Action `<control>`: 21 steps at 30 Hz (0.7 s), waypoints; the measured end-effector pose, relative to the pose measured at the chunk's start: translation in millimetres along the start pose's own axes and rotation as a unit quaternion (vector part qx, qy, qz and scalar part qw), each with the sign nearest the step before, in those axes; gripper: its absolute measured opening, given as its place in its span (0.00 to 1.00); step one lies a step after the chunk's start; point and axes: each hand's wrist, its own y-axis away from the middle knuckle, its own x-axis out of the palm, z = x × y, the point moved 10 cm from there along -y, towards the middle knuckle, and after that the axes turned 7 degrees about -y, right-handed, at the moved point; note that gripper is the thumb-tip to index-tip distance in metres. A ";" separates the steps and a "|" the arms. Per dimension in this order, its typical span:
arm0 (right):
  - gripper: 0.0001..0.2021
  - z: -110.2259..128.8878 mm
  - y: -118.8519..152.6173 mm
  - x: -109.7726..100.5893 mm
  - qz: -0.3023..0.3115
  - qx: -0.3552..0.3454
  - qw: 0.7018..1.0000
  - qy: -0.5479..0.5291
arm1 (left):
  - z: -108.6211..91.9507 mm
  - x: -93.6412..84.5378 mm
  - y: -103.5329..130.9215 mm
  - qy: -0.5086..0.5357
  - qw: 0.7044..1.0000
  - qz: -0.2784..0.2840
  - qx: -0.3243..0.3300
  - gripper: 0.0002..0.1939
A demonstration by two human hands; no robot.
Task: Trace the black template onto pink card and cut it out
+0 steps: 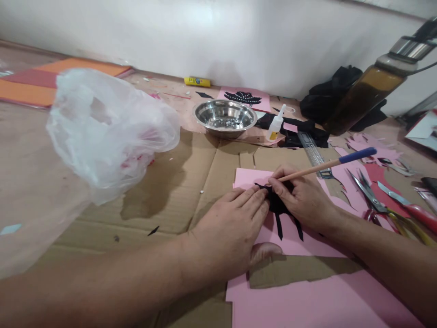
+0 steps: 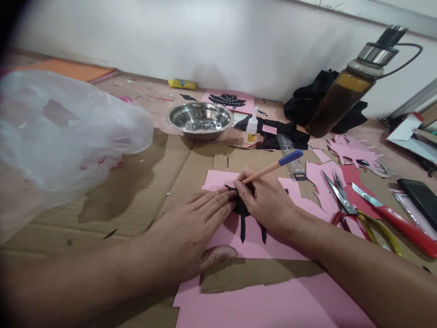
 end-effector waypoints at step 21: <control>0.10 5.2 -0.2 5.2 0.015 -0.012 1.000 -0.020 | 0.5 3.1 -0.8 0.010 1.000 0.019 0.001 0.40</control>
